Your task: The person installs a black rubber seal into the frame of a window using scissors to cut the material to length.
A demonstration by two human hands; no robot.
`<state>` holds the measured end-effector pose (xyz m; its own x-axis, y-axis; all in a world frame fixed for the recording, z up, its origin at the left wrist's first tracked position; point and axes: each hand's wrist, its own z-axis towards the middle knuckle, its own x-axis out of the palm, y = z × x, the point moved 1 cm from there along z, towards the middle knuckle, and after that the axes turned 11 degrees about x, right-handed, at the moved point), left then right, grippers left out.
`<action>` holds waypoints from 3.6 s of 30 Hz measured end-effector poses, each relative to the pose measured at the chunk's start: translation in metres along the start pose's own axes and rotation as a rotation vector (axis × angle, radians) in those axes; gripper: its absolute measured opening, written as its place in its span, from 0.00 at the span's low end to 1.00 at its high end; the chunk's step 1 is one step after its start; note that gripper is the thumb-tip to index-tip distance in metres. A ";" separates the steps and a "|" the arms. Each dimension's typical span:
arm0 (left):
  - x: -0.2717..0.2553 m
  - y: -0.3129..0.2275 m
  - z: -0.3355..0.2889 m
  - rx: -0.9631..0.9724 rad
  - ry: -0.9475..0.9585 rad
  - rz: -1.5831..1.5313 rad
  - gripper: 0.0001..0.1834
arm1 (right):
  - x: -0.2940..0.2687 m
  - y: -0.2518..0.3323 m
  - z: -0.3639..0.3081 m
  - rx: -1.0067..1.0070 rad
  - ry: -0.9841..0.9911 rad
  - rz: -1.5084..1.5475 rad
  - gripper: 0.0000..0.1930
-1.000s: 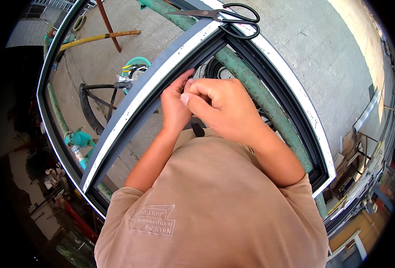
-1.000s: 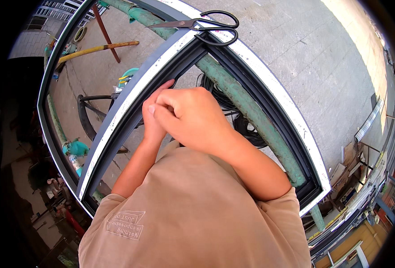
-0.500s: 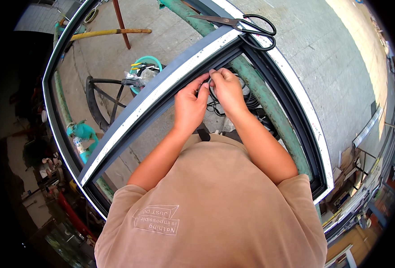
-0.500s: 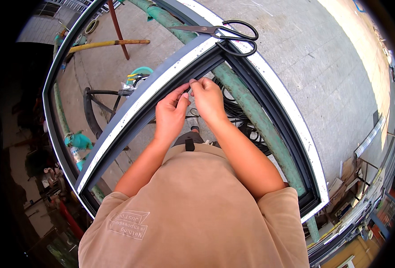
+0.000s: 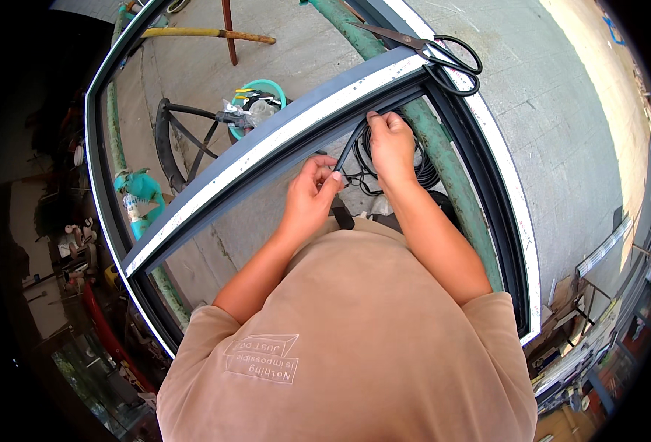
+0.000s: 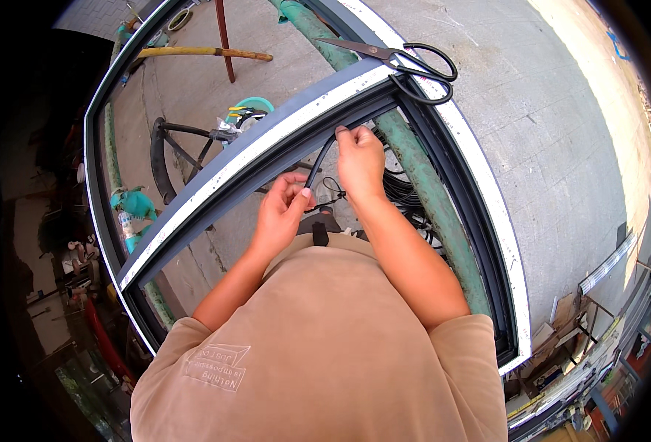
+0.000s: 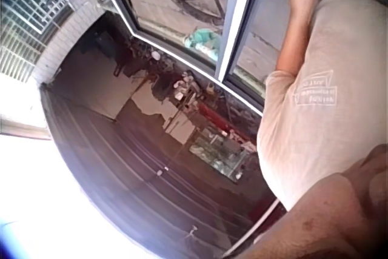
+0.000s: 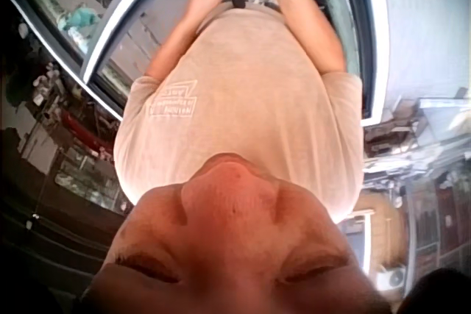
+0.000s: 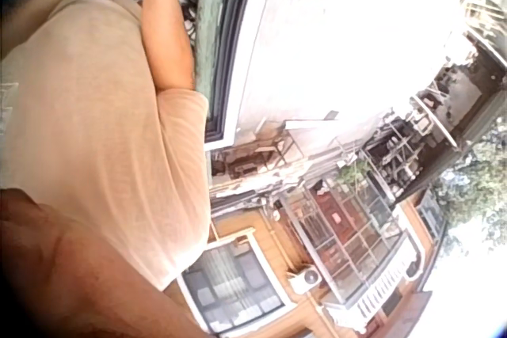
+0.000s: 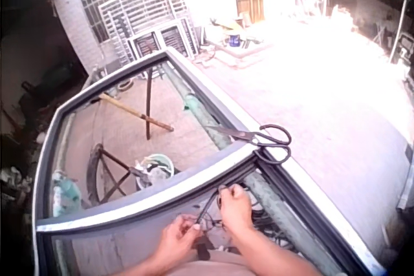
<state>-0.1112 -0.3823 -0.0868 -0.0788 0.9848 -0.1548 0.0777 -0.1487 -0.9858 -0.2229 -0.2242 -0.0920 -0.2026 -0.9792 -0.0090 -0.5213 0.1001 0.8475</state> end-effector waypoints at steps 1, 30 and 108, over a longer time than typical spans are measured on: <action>-0.010 0.010 -0.006 -0.002 -0.026 0.005 0.10 | 0.002 -0.007 0.005 -0.017 0.001 0.027 0.18; -0.200 -0.035 -0.093 0.286 -0.071 0.803 0.12 | 0.010 -0.009 -0.017 0.045 0.018 0.181 0.11; -0.195 -0.009 -0.091 0.356 -0.201 0.632 0.13 | 0.032 -0.014 -0.029 0.054 -0.034 0.155 0.20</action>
<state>-0.0061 -0.5652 -0.0423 -0.3083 0.6721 -0.6732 -0.1555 -0.7338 -0.6614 -0.1983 -0.2620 -0.0885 -0.3117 -0.9448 0.1011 -0.5250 0.2600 0.8104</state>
